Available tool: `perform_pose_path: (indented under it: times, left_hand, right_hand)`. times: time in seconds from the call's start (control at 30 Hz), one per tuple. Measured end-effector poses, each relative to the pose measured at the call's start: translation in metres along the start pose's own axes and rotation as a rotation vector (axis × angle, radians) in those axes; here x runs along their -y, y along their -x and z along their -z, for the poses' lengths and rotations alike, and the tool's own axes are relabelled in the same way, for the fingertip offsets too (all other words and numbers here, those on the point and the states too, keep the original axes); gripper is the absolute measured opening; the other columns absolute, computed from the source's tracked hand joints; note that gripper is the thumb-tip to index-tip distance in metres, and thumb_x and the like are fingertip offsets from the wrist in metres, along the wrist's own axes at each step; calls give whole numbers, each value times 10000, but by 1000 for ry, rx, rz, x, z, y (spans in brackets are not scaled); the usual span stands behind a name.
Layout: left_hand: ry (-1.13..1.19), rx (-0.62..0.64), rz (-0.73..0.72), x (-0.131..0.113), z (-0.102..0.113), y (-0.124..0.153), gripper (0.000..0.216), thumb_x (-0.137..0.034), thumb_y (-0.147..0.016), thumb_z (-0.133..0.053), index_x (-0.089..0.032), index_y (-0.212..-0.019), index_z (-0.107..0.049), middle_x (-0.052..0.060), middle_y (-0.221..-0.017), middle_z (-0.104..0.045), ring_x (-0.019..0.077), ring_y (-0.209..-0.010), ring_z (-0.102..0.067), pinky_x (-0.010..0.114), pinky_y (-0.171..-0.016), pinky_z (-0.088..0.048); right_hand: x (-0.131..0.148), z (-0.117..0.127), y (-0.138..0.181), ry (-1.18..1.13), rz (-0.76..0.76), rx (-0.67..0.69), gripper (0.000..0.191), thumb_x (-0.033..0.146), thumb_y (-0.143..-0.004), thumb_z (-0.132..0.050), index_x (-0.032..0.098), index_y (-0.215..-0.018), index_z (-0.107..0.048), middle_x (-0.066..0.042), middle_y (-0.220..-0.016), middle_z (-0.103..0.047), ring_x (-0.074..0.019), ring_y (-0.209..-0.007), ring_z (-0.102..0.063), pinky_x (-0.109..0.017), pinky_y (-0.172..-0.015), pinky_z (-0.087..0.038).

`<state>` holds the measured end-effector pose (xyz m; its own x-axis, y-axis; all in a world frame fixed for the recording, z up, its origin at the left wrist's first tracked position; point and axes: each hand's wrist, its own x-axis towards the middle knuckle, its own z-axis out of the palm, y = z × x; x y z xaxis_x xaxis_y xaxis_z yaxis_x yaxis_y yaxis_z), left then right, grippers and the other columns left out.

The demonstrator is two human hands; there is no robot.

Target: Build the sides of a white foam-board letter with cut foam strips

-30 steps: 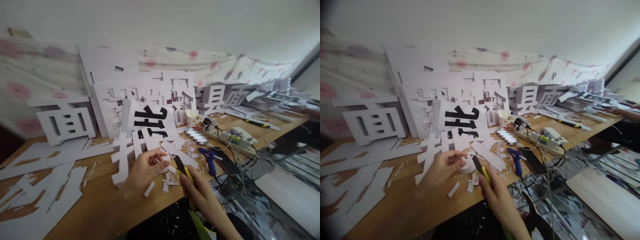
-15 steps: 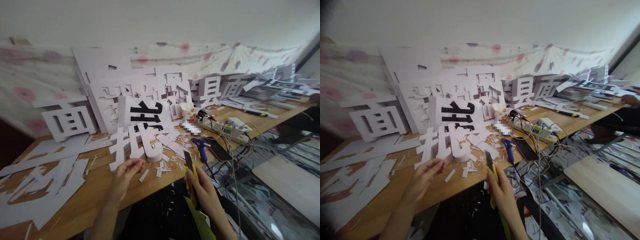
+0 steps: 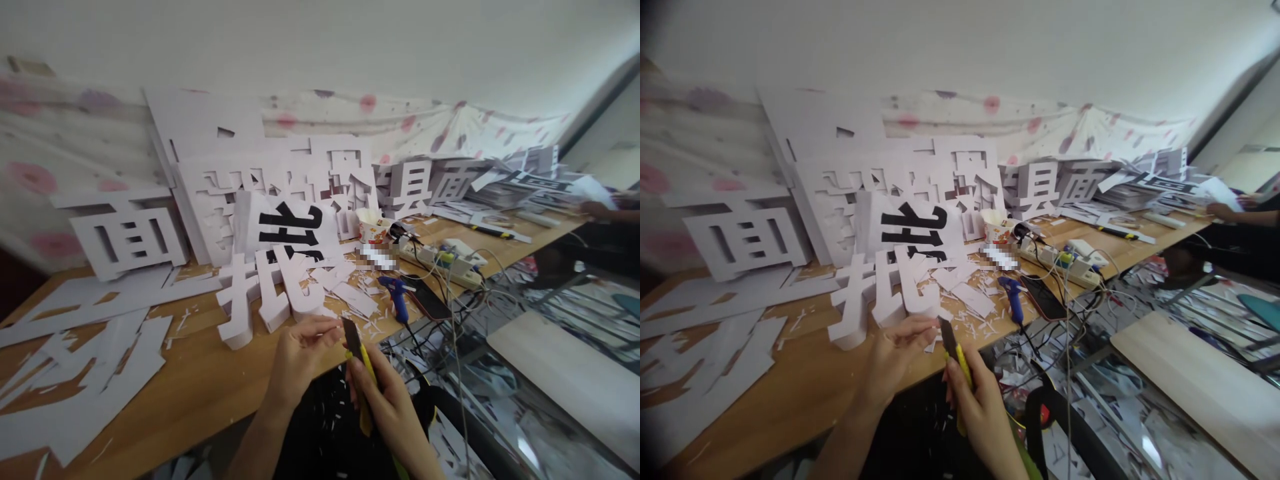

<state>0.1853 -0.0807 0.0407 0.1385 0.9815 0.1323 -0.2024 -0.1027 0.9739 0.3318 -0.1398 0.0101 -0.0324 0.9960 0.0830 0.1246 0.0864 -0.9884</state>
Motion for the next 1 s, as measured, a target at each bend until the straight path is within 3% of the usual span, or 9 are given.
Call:
perform_pose_path:
  times: [0.43, 0.63, 0.7, 0.8, 1.0]
  left_hand:
    - [62, -101, 54, 4, 11, -1, 111, -320, -686, -820, -224, -736, -796, 36, -865, -712, 152, -826, -654, 223, -724, -528]
    - [103, -121, 93, 9, 15, -1, 130, -315, -626, -859, -224, -687, -788, 28, -857, -680, 150, -840, -637, 233, -752, -521]
    - [120, -116, 117, 9, 17, -2, 148, -322, -608, -869, -220, -674, -785, 31, -869, -678, 152, -845, -633, 246, -774, -519]
    - [114, -73, 149, 9, 18, -2, 191, -347, -613, -868, -215, -728, -793, 40, -918, -679, 152, -837, -621, 272, -806, -516]
    - [150, -151, 145, 15, 17, -3, 412, -373, -561, -899, -208, -918, -775, 34, -856, -641, 168, -833, -589, 275, -751, -516]
  right_hand:
    - [-4, -3, -4, 239, 151, -62, 246, 412, -961, -504, 200, -913, -620, 8, -713, -591, -126, -608, -558, -200, -569, -441]
    - [-5, 0, -7, 364, 275, -120, 217, 333, -943, -554, 216, -1076, -678, -27, -889, -703, -140, -668, -620, -198, -633, -484]
    - [-4, 0, -7, 376, 297, -120, 220, 325, -943, -558, 213, -1078, -690, -20, -833, -700, -133, -610, -609, -192, -606, -487]
    - [-3, -1, -8, 380, 328, -135, 224, 320, -936, -569, 204, -1072, -704, -18, -768, -692, -142, -615, -632, -182, -610, -505]
    - [-13, 0, -10, 366, 344, -119, 261, 343, -923, -584, 202, -1097, -717, -76, -992, -756, -191, -809, -715, -196, -738, -549]
